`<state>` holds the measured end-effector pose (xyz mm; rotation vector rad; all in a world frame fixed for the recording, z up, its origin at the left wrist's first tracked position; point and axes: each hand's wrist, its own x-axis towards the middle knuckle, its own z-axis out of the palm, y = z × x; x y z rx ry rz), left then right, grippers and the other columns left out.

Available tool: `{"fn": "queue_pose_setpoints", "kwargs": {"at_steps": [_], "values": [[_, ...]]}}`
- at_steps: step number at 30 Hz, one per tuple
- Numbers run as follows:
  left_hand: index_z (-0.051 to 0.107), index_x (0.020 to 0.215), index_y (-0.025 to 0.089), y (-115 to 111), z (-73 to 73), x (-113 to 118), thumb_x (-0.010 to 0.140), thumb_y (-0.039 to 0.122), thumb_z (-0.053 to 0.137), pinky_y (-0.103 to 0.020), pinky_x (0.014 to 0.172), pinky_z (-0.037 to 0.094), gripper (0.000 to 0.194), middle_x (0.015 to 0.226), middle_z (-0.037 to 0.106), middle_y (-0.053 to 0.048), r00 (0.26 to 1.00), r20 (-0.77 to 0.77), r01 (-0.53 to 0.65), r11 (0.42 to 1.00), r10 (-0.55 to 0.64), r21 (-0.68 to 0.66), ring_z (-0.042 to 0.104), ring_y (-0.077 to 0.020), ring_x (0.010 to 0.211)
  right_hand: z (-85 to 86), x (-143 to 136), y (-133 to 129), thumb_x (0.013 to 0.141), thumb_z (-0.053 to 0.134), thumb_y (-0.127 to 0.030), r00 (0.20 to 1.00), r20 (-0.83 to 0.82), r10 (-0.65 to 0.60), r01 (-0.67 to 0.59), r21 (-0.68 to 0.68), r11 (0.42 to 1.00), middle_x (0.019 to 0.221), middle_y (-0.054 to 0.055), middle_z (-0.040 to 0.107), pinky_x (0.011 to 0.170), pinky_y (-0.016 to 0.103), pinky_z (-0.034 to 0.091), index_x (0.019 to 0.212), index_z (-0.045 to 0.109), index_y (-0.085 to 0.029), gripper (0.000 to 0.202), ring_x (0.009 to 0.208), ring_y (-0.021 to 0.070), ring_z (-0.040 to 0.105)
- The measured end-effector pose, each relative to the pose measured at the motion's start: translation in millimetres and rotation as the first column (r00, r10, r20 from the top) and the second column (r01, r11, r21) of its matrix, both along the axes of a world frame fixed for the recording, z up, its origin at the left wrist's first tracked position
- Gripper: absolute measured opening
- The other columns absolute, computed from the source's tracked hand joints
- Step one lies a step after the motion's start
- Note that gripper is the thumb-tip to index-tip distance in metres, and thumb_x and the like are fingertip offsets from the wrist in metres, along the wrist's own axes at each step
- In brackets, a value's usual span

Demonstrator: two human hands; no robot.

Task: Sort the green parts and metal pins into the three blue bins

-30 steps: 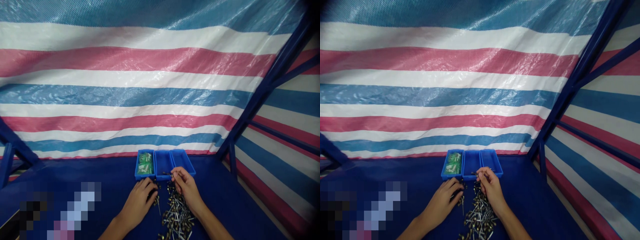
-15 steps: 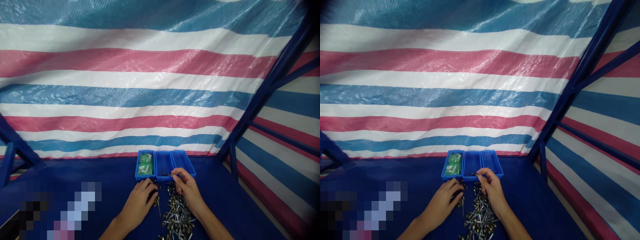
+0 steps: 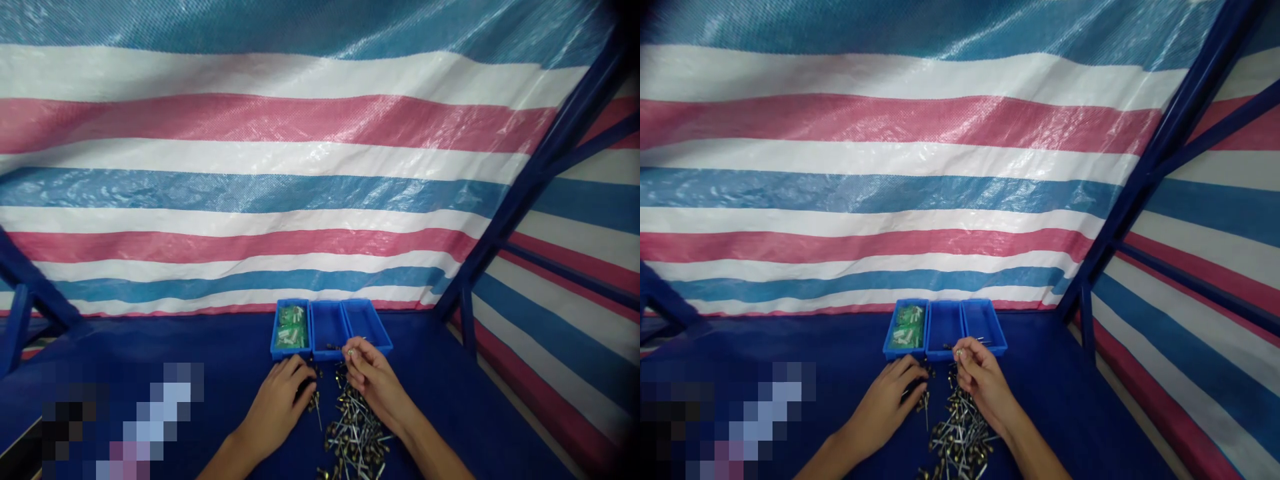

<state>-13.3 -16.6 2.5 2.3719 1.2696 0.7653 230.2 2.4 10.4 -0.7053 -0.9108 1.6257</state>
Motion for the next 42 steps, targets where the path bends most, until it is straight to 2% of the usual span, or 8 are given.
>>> {"fn": "queue_pose_setpoints", "kwargs": {"at_steps": [6,10,18,23,32,38,42], "values": [[0.068,0.116,0.029,-0.3,2.0,0.4,0.110,0.025,0.058,-0.042,0.097,0.053,0.013,0.115,0.067,-0.003,1.000,-0.007,0.005,1.000,-0.005,0.000,0.066,-0.0256,0.107,4.5,-1.0,-3.4,0.091,0.087,-0.044,0.997,-0.038,0.064,-0.065,-0.018,0.998,0.083,-0.004,0.053,0.048,0.020,0.025,0.095,0.072,-0.022,0.026,0.054,0.0035,0.028],[0.068,0.116,0.028,-1.2,3.4,0.0,0.110,0.024,0.057,-0.042,0.097,0.053,0.014,0.115,0.067,-0.003,1.000,-0.009,0.005,1.000,-0.005,0.000,0.067,-0.0254,0.107,9.4,-3.3,-5.5,0.089,0.087,-0.050,0.996,0.009,0.084,-0.084,-0.016,0.996,0.083,-0.003,0.061,0.047,0.019,0.027,0.095,0.071,-0.022,0.032,0.051,0.0029,0.031],[0.069,0.115,0.028,-1.2,4.4,0.1,0.109,0.024,0.058,-0.041,0.095,0.054,0.013,0.115,0.068,-0.003,1.000,-0.006,0.005,1.000,-0.005,0.006,0.067,-0.0253,0.106,11.9,-2.8,-3.3,0.083,0.090,-0.055,0.989,0.149,-0.022,0.020,0.015,1.000,0.085,0.003,0.072,0.048,0.022,0.037,0.095,0.077,-0.021,0.038,0.049,0.0050,0.044],[0.069,0.115,0.028,-1.1,3.9,0.3,0.110,0.025,0.057,-0.040,0.095,0.054,0.014,0.114,0.068,-0.004,1.000,-0.003,0.006,1.000,-0.006,0.025,0.068,-0.0250,0.105,11.5,-2.4,-2.8,0.085,0.089,-0.053,0.989,0.123,-0.086,0.082,0.037,0.996,0.089,0.001,0.071,0.046,0.021,0.039,0.099,0.077,-0.023,0.035,0.048,0.0051,0.047],[0.070,0.115,0.028,-2.1,7.3,0.4,0.110,0.023,0.055,-0.040,0.095,0.054,0.016,0.115,0.067,-0.004,1.000,-0.016,0.017,1.000,-0.017,0.022,0.067,-0.0249,0.105,13.9,-2.8,-3.1,0.083,0.090,-0.052,0.993,0.095,-0.077,0.077,0.001,0.997,0.086,0.000,0.067,0.047,0.022,0.037,0.099,0.078,-0.023,0.035,0.050,0.0055,0.046],[0.072,0.114,0.029,-2.3,8.4,0.9,0.110,0.024,0.055,-0.040,0.094,0.056,0.018,0.113,0.067,-0.004,1.000,-0.013,0.019,0.999,-0.019,0.027,0.068,-0.0244,0.104,10.3,-3.0,-2.5,0.080,0.094,-0.048,0.996,0.078,-0.032,0.033,-0.016,0.999,0.080,0.002,0.067,0.057,0.023,0.042,0.095,0.083,-0.018,0.035,0.057,0.0067,0.044],[0.073,0.115,0.029,-2.7,7.1,0.5,0.111,0.026,0.054,-0.040,0.094,0.057,0.019,0.113,0.068,-0.004,1.000,0.009,0.017,0.999,-0.018,0.039,0.068,-0.0244,0.104,7.8,-1.8,-1.6,0.079,0.096,-0.046,0.998,0.051,-0.023,0.026,-0.050,0.998,0.082,0.004,0.070,0.071,0.026,0.051,0.095,0.085,-0.018,0.034,0.068,0.0104,0.056]]}}
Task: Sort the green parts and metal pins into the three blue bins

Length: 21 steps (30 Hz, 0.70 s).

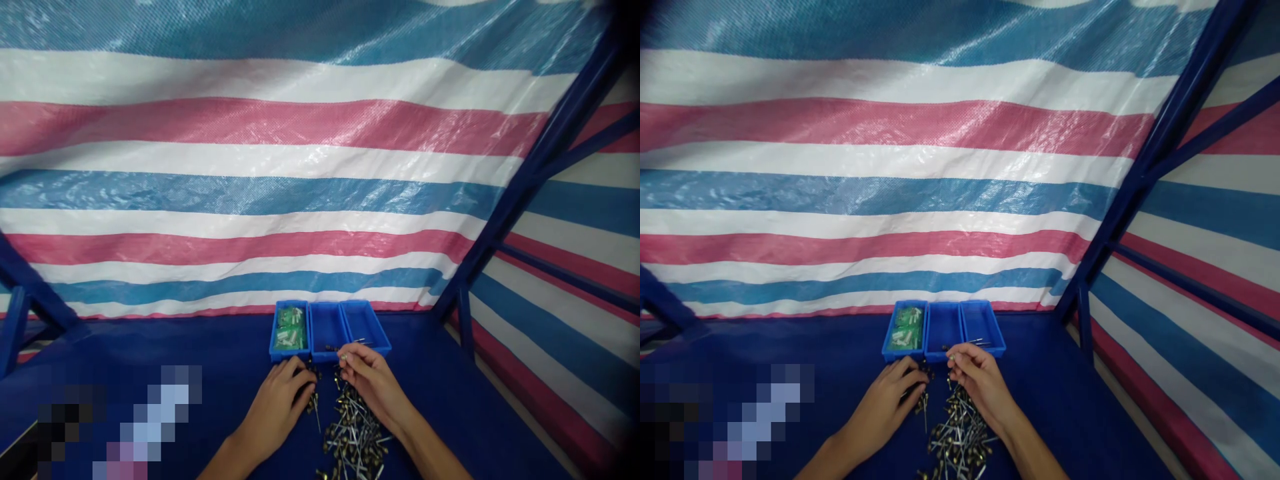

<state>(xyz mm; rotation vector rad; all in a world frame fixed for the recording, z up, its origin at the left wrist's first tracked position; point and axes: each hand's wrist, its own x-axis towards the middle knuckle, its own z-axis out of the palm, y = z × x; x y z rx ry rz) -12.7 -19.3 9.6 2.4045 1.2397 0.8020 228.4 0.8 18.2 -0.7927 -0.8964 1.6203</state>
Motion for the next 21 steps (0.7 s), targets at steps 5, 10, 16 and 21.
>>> {"fn": "queue_pose_setpoints", "kwargs": {"at_steps": [5,10,16,21], "values": [[0.073,0.117,0.028,0.1,0.0,-0.3,0.112,0.029,0.053,-0.040,0.094,0.057,0.021,0.113,0.068,-0.005,1.000,0.008,0.005,1.000,-0.006,0.007,0.069,-0.0249,0.104,-1.0,1.7,1.7,0.077,0.098,-0.039,0.999,-0.046,-0.021,0.018,-0.063,0.998,0.085,0.004,0.073,0.087,0.033,0.057,0.095,0.086,-0.018,0.031,0.076,0.0137,0.063],[0.072,0.115,0.029,0.5,0.1,-0.2,0.110,0.025,0.056,-0.039,0.094,0.056,0.018,0.113,0.068,-0.004,1.000,-0.010,-0.001,1.000,0.001,0.000,0.069,-0.0242,0.104,0.3,1.7,1.4,0.076,0.098,-0.035,0.997,-0.070,-0.035,0.028,-0.090,0.996,0.084,0.006,0.076,0.091,0.035,0.059,0.096,0.086,-0.016,0.030,0.076,0.0139,0.066],[0.072,0.116,0.029,0.7,-0.9,0.0,0.111,0.027,0.054,-0.039,0.094,0.056,0.018,0.114,0.068,-0.005,1.000,-0.003,0.001,1.000,-0.001,0.001,0.068,-0.0243,0.104,1.7,0.9,0.4,0.072,0.100,-0.036,0.997,-0.053,-0.050,0.044,-0.098,0.994,0.082,0.006,0.076,0.094,0.038,0.059,0.095,0.087,-0.015,0.034,0.076,0.0156,0.067],[0.072,0.116,0.029,0.3,-0.1,0.0,0.111,0.026,0.055,-0.040,0.094,0.056,0.018,0.114,0.067,-0.004,1.000,-0.009,-0.001,1.000,0.001,-0.012,0.068,-0.0242,0.104,2.6,-0.1,0.6,0.075,0.099,-0.037,0.998,-0.050,-0.036,0.032,-0.081,0.996,0.084,0.005,0.074,0.091,0.035,0.059,0.095,0.087,-0.015,0.033,0.076,0.0139,0.065]]}}
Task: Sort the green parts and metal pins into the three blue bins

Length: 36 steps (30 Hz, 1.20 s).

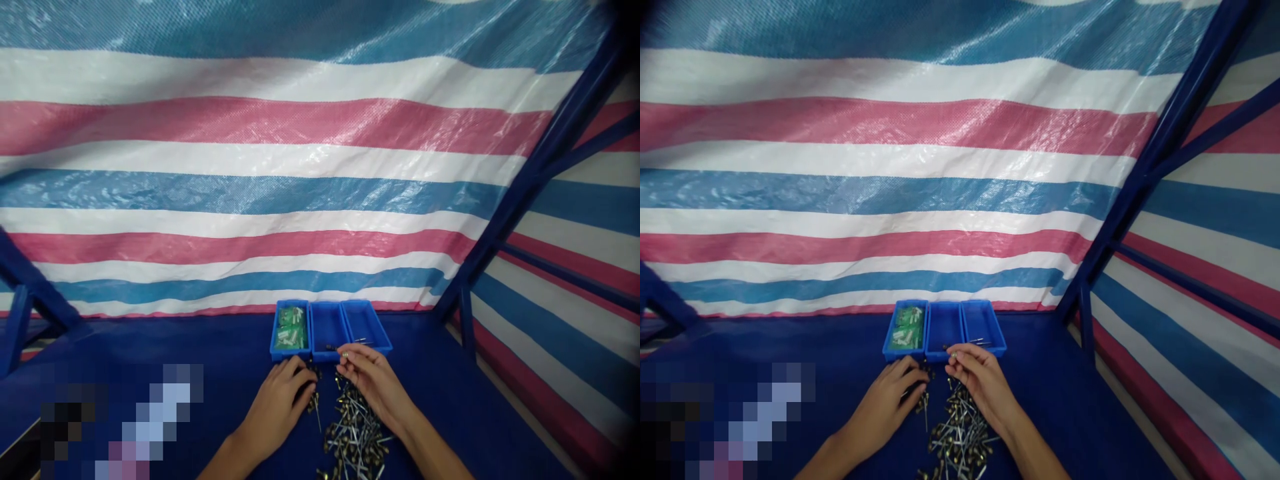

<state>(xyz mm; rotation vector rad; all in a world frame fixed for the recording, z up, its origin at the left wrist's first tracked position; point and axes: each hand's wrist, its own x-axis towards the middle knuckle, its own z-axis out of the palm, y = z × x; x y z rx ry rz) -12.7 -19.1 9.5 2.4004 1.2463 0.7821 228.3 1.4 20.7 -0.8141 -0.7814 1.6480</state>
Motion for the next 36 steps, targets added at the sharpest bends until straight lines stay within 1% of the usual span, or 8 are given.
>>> {"fn": "queue_pose_setpoints", "kwargs": {"at_steps": [4,9,15,23,27,29,33,36], "values": [[0.071,0.116,0.029,0.3,-1.9,-0.1,0.110,0.025,0.056,-0.040,0.096,0.056,0.017,0.116,0.067,-0.004,1.000,-0.001,-0.009,1.000,0.009,-0.005,0.068,-0.0246,0.106,2.0,0.7,-1.3,0.079,0.096,-0.037,1.000,-0.013,0.016,-0.015,0.021,1.000,0.086,0.003,0.072,0.085,0.031,0.059,0.097,0.085,-0.018,0.028,0.075,0.0119,0.061],[0.071,0.118,0.029,0.9,-3.7,-0.4,0.110,0.025,0.056,-0.041,0.096,0.055,0.017,0.116,0.067,-0.004,1.000,0.004,-0.007,1.000,0.007,-0.005,0.068,-0.0249,0.107,2.8,1.8,-1.6,0.084,0.093,-0.037,0.998,-0.030,0.048,-0.047,0.020,0.999,0.083,0.000,0.068,0.076,0.027,0.058,0.101,0.083,-0.019,0.026,0.068,0.0089,0.057],[0.070,0.116,0.029,0.5,-1.3,-0.2,0.110,0.026,0.057,-0.041,0.096,0.055,0.015,0.115,0.067,-0.003,1.000,-0.005,-0.010,1.000,0.010,-0.012,0.068,-0.0250,0.106,3.0,0.4,-2.0,0.083,0.094,-0.039,0.998,-0.056,0.040,-0.040,0.009,0.999,0.080,-0.001,0.066,0.070,0.024,0.057,0.101,0.081,-0.020,0.029,0.064,0.0074,0.054],[0.070,0.117,0.029,0.9,-1.9,0.1,0.110,0.025,0.055,-0.041,0.096,0.055,0.017,0.116,0.067,-0.004,1.000,-0.005,-0.004,1.000,0.004,-0.017,0.067,-0.0250,0.107,2.2,1.0,-2.9,0.082,0.094,-0.044,0.997,0.004,0.079,-0.079,0.047,0.996,0.089,0.004,0.076,0.077,0.028,0.059,0.099,0.081,-0.018,0.033,0.067,0.0100,0.064],[0.070,0.117,0.028,0.4,-3.1,-0.3,0.111,0.026,0.054,-0.041,0.096,0.055,0.017,0.116,0.067,-0.004,1.000,0.000,0.003,1.000,-0.003,-0.008,0.068,-0.0249,0.107,-0.6,2.5,-2.1,0.083,0.094,-0.042,0.998,0.002,0.065,-0.065,0.040,0.997,0.092,0.005,0.077,0.084,0.030,0.060,0.103,0.083,-0.018,0.034,0.076,0.0130,0.069],[0.070,0.118,0.028,0.6,-3.4,-0.4,0.111,0.026,0.054,-0.040,0.095,0.056,0.017,0.116,0.067,-0.004,1.000,-0.001,-0.004,1.000,0.004,-0.006,0.068,-0.0248,0.106,-1.3,2.7,-1.8,0.082,0.095,-0.042,0.998,-0.002,0.061,-0.061,0.035,0.998,0.092,0.006,0.078,0.088,0.032,0.060,0.104,0.084,-0.017,0.035,0.079,0.0139,0.069],[0.071,0.116,0.029,0.8,-3.4,-0.2,0.109,0.024,0.057,-0.040,0.095,0.055,0.016,0.115,0.067,-0.003,1.000,-0.001,-0.008,1.000,0.008,-0.002,0.068,-0.0243,0.106,-0.1,2.3,-1.8,0.078,0.097,-0.041,0.999,-0.004,0.048,-0.048,0.013,0.999,0.091,0.006,0.078,0.091,0.035,0.060,0.104,0.085,-0.016,0.038,0.078,0.0136,0.068],[0.071,0.116,0.029,0.8,-3.1,-0.1,0.109,0.023,0.057,-0.039,0.095,0.055,0.016,0.115,0.067,-0.003,1.000,0.003,-0.010,1.000,0.010,-0.005,0.068,-0.0243,0.106,1.2,2.0,-1.4,0.079,0.097,-0.039,0.999,-0.011,0.046,-0.046,0.009,0.999,0.092,0.007,0.079,0.093,0.036,0.060,0.105,0.085,-0.015,0.037,0.079,0.0140,0.069]]}}
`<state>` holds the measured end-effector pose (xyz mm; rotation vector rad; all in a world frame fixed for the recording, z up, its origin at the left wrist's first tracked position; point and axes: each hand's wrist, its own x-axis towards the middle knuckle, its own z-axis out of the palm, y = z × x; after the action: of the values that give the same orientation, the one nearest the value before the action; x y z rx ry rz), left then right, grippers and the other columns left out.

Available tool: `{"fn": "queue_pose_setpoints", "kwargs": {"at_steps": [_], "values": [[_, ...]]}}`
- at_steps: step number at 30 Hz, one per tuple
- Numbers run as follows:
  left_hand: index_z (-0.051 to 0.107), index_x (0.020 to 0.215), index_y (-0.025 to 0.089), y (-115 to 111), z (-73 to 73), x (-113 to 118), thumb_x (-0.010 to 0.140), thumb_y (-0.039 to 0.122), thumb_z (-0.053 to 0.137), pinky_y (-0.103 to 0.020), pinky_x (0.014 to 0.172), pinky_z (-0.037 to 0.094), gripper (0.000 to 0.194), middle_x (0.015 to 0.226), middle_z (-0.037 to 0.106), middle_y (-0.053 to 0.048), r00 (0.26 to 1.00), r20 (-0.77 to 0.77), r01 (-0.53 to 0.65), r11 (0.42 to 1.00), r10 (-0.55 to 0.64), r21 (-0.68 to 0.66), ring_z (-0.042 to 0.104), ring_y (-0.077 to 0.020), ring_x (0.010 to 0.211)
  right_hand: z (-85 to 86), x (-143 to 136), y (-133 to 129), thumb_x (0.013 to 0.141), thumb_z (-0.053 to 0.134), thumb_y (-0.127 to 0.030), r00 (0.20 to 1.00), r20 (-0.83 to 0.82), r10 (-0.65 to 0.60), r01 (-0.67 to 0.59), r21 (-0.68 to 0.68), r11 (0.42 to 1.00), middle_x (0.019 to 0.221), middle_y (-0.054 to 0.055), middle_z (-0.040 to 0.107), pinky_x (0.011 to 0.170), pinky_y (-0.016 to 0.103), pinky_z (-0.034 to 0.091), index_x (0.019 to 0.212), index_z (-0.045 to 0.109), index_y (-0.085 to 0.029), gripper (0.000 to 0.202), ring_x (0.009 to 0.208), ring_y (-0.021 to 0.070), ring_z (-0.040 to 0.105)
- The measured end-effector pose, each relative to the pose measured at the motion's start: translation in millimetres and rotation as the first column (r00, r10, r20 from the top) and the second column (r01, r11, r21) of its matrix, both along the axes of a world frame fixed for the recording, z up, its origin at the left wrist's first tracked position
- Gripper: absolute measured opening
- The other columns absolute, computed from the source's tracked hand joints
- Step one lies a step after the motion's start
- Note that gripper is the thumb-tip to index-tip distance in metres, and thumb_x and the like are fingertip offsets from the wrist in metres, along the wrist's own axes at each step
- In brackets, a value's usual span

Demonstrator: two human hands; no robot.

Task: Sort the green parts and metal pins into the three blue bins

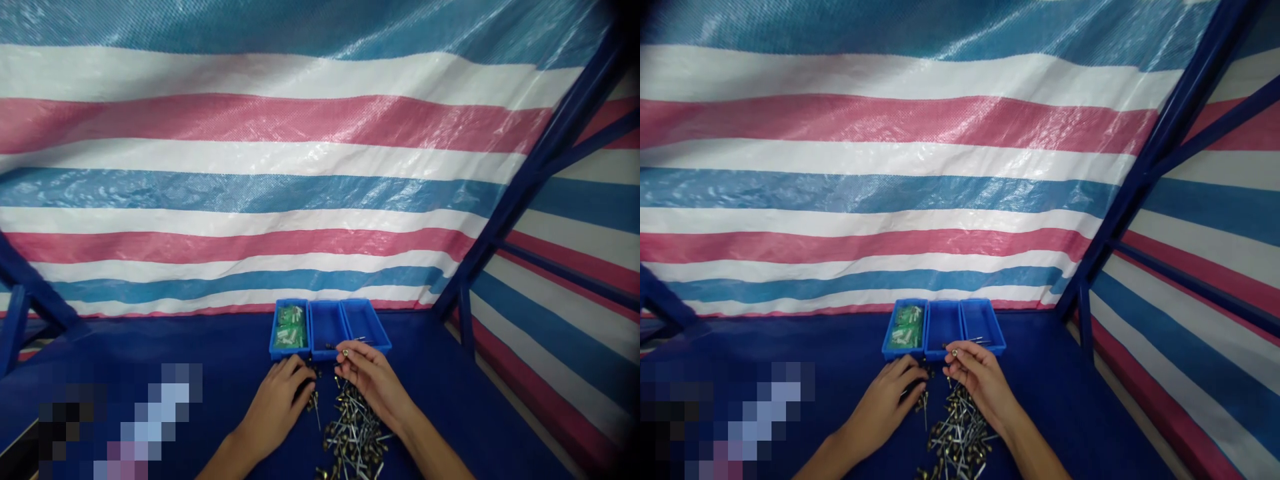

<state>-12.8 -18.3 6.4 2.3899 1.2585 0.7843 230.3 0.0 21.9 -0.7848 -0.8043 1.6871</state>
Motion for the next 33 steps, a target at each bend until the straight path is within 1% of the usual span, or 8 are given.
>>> {"fn": "queue_pose_setpoints", "kwargs": {"at_steps": [9,14,16,20,24,26,30,33], "values": [[0.070,0.116,0.029,2.0,0.2,0.6,0.109,0.024,0.057,-0.040,0.096,0.055,0.015,0.115,0.067,-0.003,1.000,-0.010,-0.001,1.000,0.001,-0.009,0.068,-0.0245,0.106,0.0,1.9,0.6,0.083,0.093,-0.036,1.000,0.005,0.002,-0.002,0.004,1.000,0.094,0.011,0.081,0.099,0.042,0.059,0.106,0.086,-0.013,0.034,0.084,0.0184,0.072],[0.070,0.117,0.029,0.4,0.2,0.0,0.109,0.024,0.058,-0.040,0.096,0.055,0.016,0.116,0.067,-0.002,1.000,-0.008,0.000,1.000,0.000,-0.014,0.068,-0.0240,0.106,3.9,1.5,-1.0,0.090,0.086,-0.044,1.000,-0.009,0.014,-0.014,0.028,1.000,0.097,0.012,0.080,0.100,0.044,0.058,0.108,0.086,-0.014,0.035,0.087,0.0199,0.072],[0.070,0.117,0.030,-0.1,0.8,-0.1,0.110,0.024,0.057,-0.040,0.096,0.055,0.016,0.116,0.067,-0.002,1.000,-0.009,0.000,1.000,0.000,-0.019,0.067,-0.0238,0.106,4.0,0.7,-0.8,0.089,0.087,-0.045,1.000,0.007,0.005,-0.005,0.035,0.999,0.095,0.009,0.079,0.099,0.042,0.059,0.108,0.085,-0.015,0.035,0.085,0.0185,0.071],[0.070,0.117,0.030,-0.2,1.7,0.1,0.110,0.024,0.057,-0.039,0.095,0.055,0.016,0.116,0.067,-0.002,1.000,-0.006,-0.002,1.000,0.002,-0.020,0.068,-0.0235,0.105,1.4,-0.8,0.3,0.082,0.094,-0.043,0.998,0.064,-0.025,0.022,0.040,0.999,0.092,0.006,0.077,0.093,0.036,0.059,0.106,0.085,-0.017,0.037,0.080,0.0157,0.070],[0.070,0.117,0.030,0.3,0.3,-0.2,0.110,0.025,0.057,-0.039,0.096,0.054,0.015,0.116,0.067,-0.002,1.000,-0.001,0.001,1.000,-0.001,-0.014,0.067,-0.0242,0.106,-0.6,-1.2,0.9,0.084,0.092,-0.046,0.995,0.092,-0.039,0.031,0.086,0.996,0.099,0.007,0.079,0.089,0.034,0.059,0.111,0.081,-0.019,0.039,0.079,0.0152,0.071],[0.069,0.117,0.030,0.5,-0.9,-0.4,0.110,0.025,0.057,-0.040,0.096,0.054,0.016,0.116,0.067,-0.003,1.000,0.001,0.004,1.000,-0.004,-0.011,0.067,-0.0244,0.106,-1.2,-1.1,1.0,0.085,0.092,-0.046,0.995,0.087,-0.045,0.035,0.106,0.994,0.099,0.006,0.080,0.087,0.034,0.059,0.111,0.078,-0.021,0.038,0.077,0.0151,0.072],[0.070,0.117,0.030,0.4,-1.6,-0.4,0.109,0.024,0.058,-0.040,0.096,0.055,0.016,0.116,0.067,-0.003,1.000,0.001,0.006,1.000,-0.006,-0.008,0.067,-0.0244,0.106,-2.2,-1.2,1.2,0.084,0.092,-0.047,0.993,0.104,-0.054,0.043,0.109,0.993,0.093,0.006,0.081,0.084,0.035,0.060,0.100,0.075,-0.021,0.035,0.074,0.0158,0.073],[0.070,0.117,0.029,0.3,-0.2,-0.3,0.109,0.024,0.058,-0.039,0.096,0.055,0.016,0.115,0.068,-0.003,1.000,0.003,0.004,1.000,-0.004,-0.005,0.068,-0.0242,0.106,-2.4,-1.4,1.4,0.085,0.090,-0.049,0.988,0.139,-0.070,0.053,0.120,0.991,0.085,0.005,0.079,0.081,0.034,0.059,0.100,0.078,-0.020,0.035,0.069,0.0149,0.070]]}}
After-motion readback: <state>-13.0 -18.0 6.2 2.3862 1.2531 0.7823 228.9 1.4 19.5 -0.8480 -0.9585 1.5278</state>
